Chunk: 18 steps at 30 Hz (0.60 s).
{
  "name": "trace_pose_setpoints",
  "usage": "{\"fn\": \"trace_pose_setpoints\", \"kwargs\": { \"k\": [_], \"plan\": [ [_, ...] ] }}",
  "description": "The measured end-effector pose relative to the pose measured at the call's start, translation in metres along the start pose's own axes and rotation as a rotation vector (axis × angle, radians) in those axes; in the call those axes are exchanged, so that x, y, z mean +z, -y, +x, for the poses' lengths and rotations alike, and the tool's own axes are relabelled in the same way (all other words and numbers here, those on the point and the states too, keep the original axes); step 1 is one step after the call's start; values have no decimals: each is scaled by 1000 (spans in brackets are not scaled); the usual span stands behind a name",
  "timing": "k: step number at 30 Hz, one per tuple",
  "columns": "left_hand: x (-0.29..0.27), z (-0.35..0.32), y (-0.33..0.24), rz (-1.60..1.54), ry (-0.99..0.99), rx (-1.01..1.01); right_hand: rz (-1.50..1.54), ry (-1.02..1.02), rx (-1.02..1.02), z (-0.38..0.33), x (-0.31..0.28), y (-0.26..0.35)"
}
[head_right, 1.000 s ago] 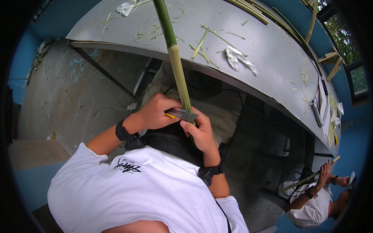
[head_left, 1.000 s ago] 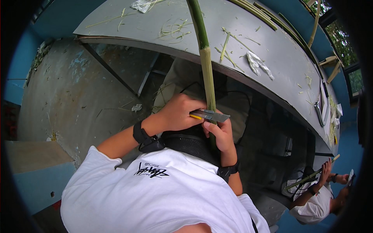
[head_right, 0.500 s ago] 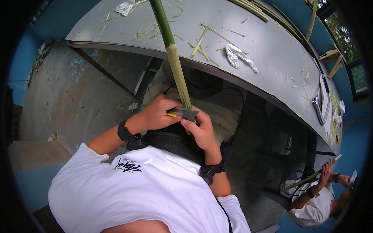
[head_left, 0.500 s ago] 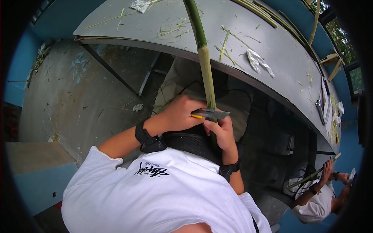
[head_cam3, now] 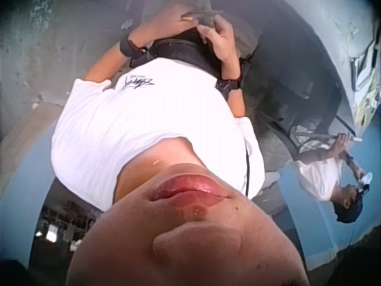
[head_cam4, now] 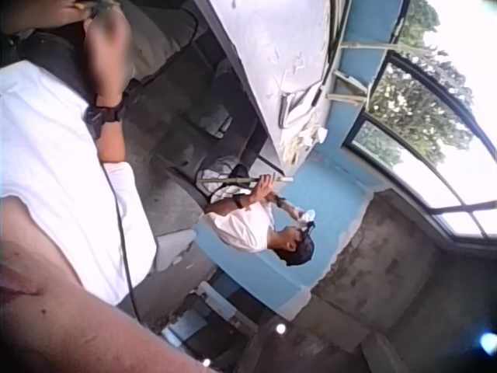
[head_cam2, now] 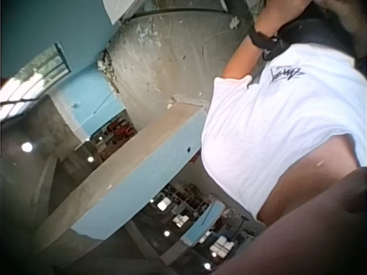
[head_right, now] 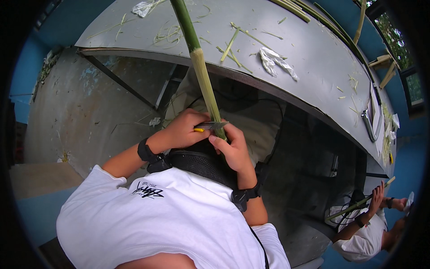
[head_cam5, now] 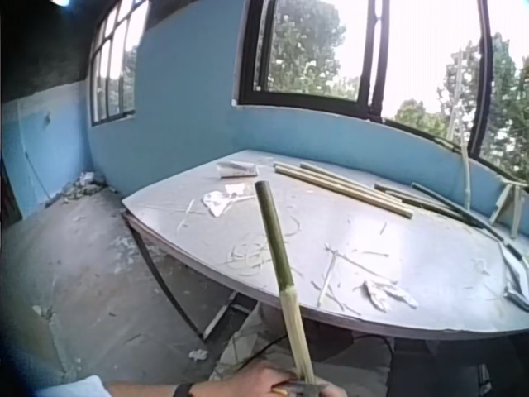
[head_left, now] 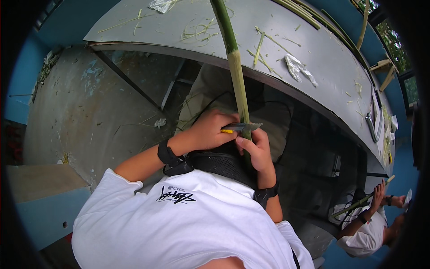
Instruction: The person is using a utility knife to shave and process bamboo sticks on a table in a workshop.
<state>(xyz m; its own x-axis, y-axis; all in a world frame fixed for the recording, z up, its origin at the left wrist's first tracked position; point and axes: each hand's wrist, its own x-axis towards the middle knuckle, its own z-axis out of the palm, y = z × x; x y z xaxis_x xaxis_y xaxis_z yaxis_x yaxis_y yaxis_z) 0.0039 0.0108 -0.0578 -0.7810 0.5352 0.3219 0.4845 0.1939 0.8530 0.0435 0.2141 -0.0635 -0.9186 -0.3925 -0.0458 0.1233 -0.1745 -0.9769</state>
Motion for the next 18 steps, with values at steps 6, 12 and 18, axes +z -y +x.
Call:
{"fn": "trace_pose_setpoints", "kwargs": {
  "k": [6, 12, 18],
  "plan": [
    [-2, 1, -1, 13, 21, -9, 3, 4, -2, 0, -1, 0],
    [-1, 0, 2, 1, 38, -21, 18, -7, 1, 0, 0, 0],
    [-2, 1, -2, 1, 31, -22, 14, -4, 5, -1, 0, 0]
  ]
}}
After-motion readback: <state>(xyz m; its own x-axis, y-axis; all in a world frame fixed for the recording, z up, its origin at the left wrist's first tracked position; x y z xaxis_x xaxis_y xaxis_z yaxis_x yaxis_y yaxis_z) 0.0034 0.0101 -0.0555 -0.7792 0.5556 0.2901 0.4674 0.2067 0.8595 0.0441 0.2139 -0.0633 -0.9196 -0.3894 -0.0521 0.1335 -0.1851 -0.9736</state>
